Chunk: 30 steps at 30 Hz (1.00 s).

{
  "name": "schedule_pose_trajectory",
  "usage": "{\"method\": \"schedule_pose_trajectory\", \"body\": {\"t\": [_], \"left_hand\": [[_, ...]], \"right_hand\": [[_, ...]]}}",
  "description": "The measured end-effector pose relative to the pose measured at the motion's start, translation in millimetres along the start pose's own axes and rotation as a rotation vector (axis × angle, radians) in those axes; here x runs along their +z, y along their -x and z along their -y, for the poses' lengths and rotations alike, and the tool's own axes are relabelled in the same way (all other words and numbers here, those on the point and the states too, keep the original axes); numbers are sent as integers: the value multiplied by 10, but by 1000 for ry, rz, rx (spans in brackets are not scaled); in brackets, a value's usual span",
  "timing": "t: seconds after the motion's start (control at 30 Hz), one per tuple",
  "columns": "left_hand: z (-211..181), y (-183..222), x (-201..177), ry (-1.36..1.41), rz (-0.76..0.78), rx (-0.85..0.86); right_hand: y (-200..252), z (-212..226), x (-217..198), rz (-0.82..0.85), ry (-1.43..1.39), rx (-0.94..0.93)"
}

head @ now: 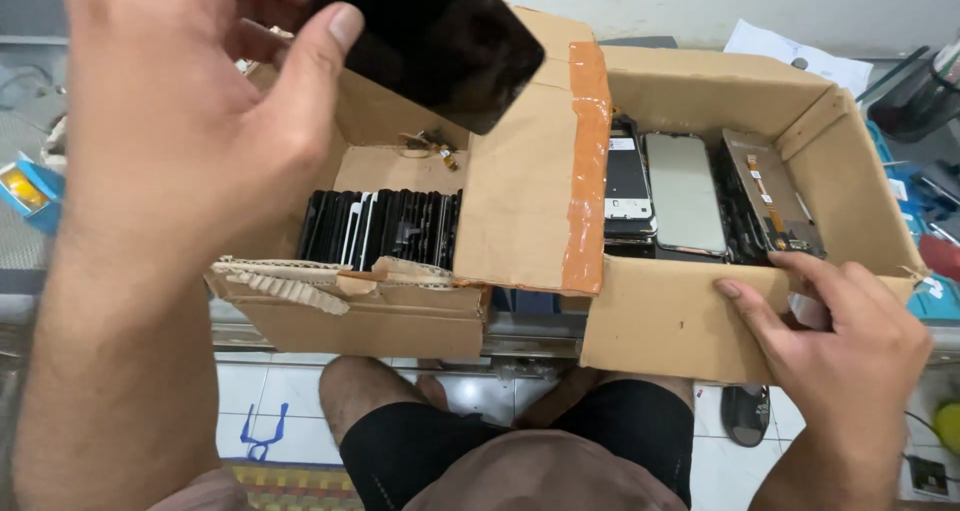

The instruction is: The person is sorting through a box of smartphone screen assemblies, inspecting each one and cleaning the edges with a small tool.

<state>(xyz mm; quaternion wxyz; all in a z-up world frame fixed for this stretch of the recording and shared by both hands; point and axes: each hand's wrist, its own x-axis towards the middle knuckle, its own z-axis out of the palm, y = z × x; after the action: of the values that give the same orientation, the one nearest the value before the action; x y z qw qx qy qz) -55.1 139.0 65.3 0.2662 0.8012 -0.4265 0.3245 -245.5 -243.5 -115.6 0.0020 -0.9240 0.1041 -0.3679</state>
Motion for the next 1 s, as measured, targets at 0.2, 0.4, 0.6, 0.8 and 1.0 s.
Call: {"method": "schedule_pose_trajectory", "body": {"t": [0.2, 0.4, 0.6, 0.8, 1.0], "left_hand": [[-226, -258, 194, 248, 48, 103], [-297, -309, 739, 437, 18, 360], [-371, -442, 924, 218, -59, 800], [-406, -459, 923, 5, -215, 1015], [-298, -362, 999, -3, -135, 933]], "right_hand": [[-381, 193, -472, 113, -375, 48], [-798, 213, -536, 162, -624, 52], [-1346, 246, -497, 508, -772, 18], [-1460, 530, -336, 543, -648, -324], [-1413, 464, -169, 229, -544, -537]]}}
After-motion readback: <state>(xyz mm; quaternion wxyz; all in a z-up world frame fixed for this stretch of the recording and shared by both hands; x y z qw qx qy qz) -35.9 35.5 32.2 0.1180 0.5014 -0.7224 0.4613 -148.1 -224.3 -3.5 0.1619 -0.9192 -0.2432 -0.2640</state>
